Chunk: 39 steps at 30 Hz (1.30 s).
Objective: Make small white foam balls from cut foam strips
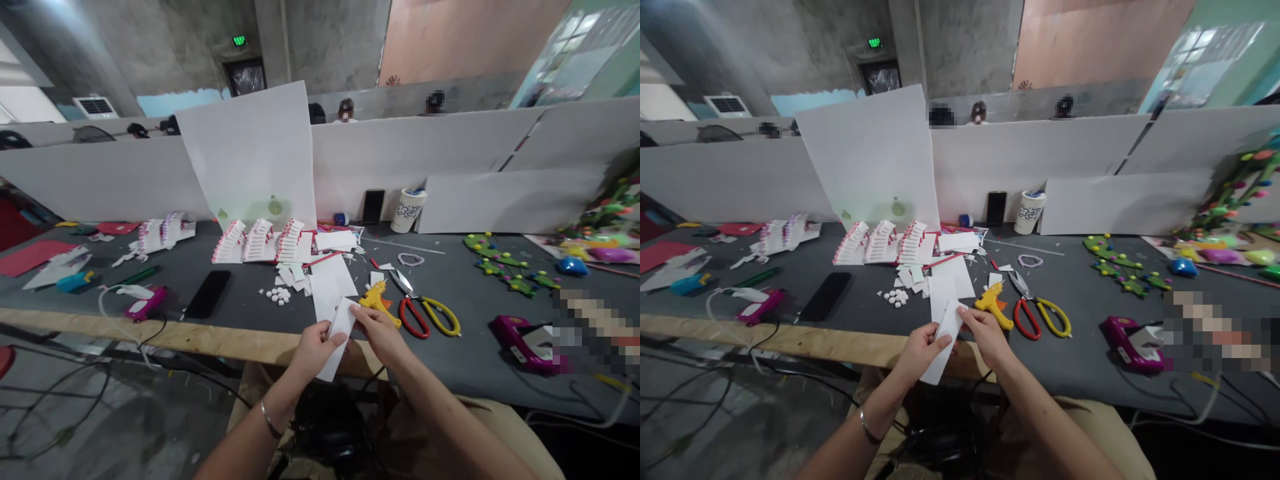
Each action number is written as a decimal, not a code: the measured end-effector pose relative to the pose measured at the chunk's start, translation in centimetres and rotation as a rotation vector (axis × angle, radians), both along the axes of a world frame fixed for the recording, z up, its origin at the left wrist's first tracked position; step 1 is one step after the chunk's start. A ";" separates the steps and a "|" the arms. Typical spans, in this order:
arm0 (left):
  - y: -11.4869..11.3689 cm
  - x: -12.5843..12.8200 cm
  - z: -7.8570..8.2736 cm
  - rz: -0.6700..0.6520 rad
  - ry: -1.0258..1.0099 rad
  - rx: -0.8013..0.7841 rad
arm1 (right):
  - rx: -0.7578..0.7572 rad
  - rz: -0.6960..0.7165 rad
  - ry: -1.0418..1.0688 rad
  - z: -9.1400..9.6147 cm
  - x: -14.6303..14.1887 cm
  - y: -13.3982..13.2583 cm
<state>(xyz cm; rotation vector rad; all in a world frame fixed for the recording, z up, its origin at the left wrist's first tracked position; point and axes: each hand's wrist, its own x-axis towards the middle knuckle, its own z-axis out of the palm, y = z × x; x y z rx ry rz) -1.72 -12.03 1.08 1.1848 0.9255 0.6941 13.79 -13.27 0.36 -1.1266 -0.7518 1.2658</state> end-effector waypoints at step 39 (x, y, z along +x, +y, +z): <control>-1.7 -1.5 0.8 -0.177 0.312 0.336 | 0.050 -0.191 -0.139 -0.4 0.7 -0.5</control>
